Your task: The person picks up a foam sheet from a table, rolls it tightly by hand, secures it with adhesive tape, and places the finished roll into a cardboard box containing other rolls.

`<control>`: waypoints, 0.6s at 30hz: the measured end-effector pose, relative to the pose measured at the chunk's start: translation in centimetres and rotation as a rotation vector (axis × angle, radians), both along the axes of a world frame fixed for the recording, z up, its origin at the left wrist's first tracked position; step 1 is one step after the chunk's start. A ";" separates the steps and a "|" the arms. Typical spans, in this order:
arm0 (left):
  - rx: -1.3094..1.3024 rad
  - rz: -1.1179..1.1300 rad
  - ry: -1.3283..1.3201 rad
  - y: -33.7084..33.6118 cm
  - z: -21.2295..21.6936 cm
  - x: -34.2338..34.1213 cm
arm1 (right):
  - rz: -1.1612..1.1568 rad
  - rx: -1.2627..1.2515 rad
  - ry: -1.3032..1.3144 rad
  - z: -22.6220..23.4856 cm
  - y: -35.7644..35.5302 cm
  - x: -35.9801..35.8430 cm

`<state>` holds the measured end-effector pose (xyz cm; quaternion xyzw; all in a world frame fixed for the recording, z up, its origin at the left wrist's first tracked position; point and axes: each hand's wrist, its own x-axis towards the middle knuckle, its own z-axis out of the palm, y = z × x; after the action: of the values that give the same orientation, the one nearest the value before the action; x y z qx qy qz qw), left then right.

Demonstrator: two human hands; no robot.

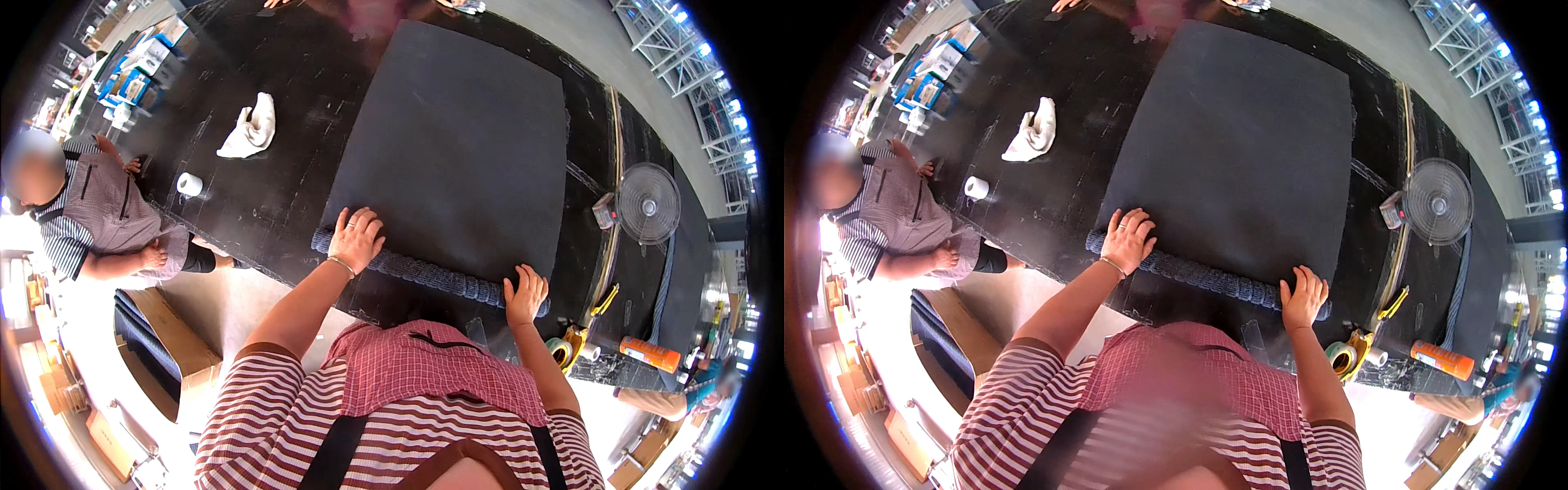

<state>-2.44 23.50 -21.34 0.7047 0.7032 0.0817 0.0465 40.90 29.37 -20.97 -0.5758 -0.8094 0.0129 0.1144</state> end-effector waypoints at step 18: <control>0.277 -0.067 0.070 -1.4 -0.9 0.4 | 0.160 0.071 0.227 0.4 -4.9 0.7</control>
<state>-2.02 22.15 -22.22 0.7300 0.6623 0.1520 -0.0730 41.62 24.46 -20.61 -0.4999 -0.8345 0.0583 0.2244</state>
